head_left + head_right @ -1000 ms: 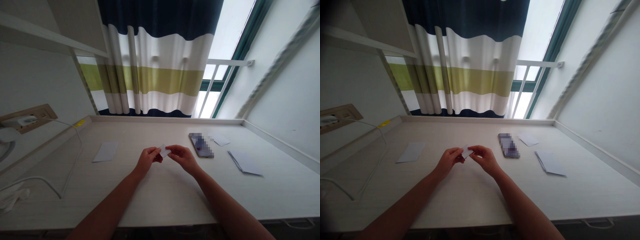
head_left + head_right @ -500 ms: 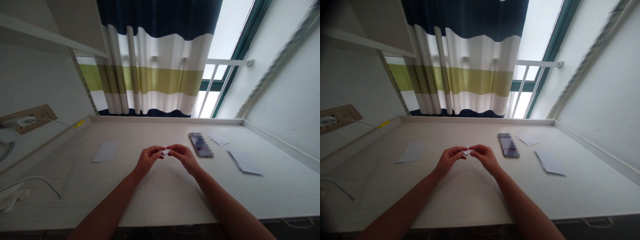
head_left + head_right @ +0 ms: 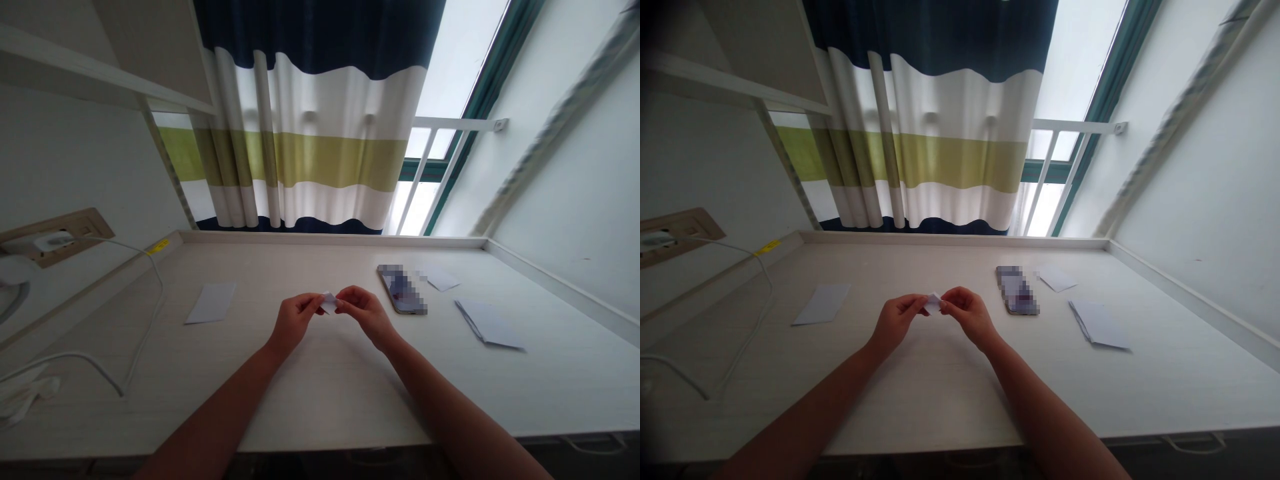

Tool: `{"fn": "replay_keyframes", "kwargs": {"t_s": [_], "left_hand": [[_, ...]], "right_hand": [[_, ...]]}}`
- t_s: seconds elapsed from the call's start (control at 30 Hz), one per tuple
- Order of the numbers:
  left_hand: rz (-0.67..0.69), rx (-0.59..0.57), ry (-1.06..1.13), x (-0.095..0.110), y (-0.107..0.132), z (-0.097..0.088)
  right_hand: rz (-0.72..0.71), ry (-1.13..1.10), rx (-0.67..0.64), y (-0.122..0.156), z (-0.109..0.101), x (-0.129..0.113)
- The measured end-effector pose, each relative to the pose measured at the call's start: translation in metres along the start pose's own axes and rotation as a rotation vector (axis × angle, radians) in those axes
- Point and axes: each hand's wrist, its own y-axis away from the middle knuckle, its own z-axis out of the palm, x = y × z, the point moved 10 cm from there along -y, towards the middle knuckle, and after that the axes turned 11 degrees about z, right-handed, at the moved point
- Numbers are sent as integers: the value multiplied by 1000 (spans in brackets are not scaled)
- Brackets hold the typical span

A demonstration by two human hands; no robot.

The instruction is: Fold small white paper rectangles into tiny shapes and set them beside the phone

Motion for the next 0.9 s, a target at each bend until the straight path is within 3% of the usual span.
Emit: {"fn": "replay_keyframes", "kwargs": {"t_s": [0.2, 0.57, 0.9], "left_hand": [[8, 32, 130, -2, 0, 1], [77, 13, -84, 11, 2, 0], [18, -8, -20, 1, 4, 6]], "right_hand": [[1, 24, 18, -2, -1, 4], [14, 28, 24, -2, 1, 6], [-74, 167, 76, -3, 0, 2]]}}
